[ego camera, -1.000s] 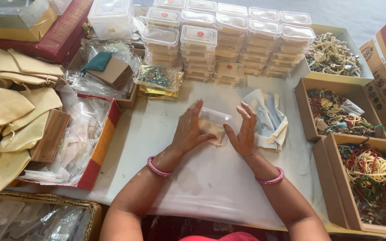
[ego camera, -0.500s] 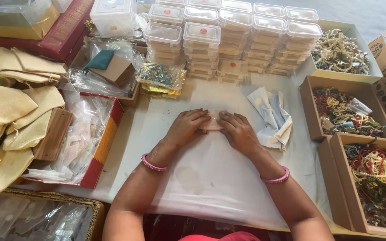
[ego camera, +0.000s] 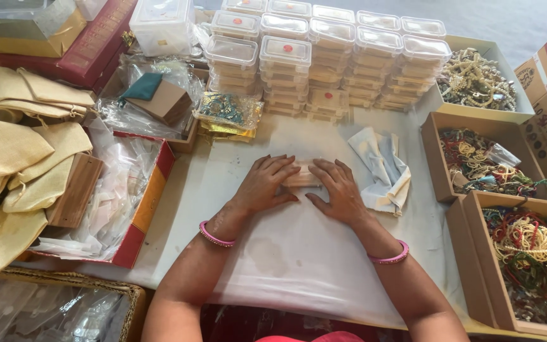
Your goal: The person sits on the floor and packs jewelry items into small plastic bags and cloth pouches. They pick up beaded necklaces from boxes, place them into clear bags, and then put the bags into beige cloth pouches before placing them into a larger box.
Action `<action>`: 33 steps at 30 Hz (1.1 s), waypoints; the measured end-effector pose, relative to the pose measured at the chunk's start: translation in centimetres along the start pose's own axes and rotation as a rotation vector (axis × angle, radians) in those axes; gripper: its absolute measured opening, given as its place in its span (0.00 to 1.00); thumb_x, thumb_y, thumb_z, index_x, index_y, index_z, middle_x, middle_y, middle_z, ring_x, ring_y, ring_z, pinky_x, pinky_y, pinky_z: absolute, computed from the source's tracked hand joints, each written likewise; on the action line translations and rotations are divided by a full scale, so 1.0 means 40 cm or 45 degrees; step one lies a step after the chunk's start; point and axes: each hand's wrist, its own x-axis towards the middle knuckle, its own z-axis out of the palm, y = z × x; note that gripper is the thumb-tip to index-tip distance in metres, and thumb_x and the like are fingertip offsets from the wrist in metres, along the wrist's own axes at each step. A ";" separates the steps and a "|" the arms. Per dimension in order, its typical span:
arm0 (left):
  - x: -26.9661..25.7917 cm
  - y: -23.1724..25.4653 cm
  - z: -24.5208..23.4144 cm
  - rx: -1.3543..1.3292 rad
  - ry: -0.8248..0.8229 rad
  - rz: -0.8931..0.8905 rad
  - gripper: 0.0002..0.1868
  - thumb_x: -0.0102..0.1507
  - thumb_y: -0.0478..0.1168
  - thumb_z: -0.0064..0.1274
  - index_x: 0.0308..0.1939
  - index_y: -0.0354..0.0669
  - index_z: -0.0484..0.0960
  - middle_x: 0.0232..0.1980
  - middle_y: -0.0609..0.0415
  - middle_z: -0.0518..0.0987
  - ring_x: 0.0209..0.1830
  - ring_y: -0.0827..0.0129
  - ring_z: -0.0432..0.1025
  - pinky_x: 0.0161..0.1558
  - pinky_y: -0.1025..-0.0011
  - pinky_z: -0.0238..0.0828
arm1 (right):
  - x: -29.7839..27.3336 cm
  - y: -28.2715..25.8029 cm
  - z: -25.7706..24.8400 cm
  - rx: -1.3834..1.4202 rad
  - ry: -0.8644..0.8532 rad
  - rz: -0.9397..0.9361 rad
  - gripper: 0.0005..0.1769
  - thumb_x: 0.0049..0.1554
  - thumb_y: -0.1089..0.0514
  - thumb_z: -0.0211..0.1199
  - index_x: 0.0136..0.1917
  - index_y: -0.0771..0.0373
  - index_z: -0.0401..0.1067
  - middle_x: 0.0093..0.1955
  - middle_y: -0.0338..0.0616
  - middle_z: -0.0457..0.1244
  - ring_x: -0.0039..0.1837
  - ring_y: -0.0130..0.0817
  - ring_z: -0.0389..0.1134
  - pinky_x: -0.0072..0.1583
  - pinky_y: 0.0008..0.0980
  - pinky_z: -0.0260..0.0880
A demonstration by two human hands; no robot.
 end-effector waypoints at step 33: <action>0.012 0.036 -0.033 -0.227 0.218 -0.115 0.24 0.63 0.44 0.63 0.63 0.52 0.78 0.60 0.53 0.80 0.54 0.56 0.78 0.51 0.64 0.79 | -0.011 0.020 0.017 0.476 0.165 0.208 0.25 0.54 0.64 0.72 0.65 0.63 0.74 0.59 0.53 0.69 0.57 0.46 0.73 0.57 0.37 0.73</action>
